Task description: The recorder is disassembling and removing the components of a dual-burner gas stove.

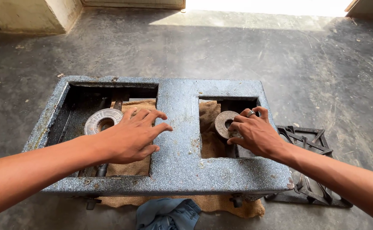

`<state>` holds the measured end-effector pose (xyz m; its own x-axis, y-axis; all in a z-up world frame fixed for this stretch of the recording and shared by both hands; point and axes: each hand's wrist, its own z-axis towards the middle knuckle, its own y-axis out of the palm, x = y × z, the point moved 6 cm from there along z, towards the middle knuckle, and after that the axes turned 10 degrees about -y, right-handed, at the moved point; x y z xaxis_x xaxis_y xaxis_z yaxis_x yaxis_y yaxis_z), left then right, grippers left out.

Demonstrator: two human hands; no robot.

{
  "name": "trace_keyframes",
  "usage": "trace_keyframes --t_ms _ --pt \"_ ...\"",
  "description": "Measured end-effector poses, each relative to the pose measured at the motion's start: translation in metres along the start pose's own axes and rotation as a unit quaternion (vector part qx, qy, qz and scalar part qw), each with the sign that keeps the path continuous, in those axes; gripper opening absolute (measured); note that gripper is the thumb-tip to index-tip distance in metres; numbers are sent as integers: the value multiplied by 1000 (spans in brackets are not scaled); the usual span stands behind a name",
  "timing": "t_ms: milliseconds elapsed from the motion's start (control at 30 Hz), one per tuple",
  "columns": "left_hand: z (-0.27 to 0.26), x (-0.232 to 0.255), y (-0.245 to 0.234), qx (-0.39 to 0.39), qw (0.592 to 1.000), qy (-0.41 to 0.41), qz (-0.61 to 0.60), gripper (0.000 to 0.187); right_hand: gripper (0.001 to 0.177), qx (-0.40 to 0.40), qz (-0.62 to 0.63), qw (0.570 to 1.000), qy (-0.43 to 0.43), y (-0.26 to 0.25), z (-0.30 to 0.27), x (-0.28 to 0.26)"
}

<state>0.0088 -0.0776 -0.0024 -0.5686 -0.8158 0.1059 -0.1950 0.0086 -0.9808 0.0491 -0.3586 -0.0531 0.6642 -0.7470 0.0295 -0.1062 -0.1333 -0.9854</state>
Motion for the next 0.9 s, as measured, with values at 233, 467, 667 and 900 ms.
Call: trace_keyframes --t_ms 233,467,667,900 --pt "-3 -4 -2 5 1000 -2 14 61 48 106 -23 985 -132 -8 2 -5" --pt "-6 -7 -3 8 1000 -2 20 60 52 -23 -27 999 14 6 4 -10" --pt "-5 -7 -6 5 1000 -10 22 59 61 46 -43 997 -44 12 2 6" --pt "-4 -10 -2 -3 1000 -9 20 59 58 7 -15 998 -65 13 0 4"
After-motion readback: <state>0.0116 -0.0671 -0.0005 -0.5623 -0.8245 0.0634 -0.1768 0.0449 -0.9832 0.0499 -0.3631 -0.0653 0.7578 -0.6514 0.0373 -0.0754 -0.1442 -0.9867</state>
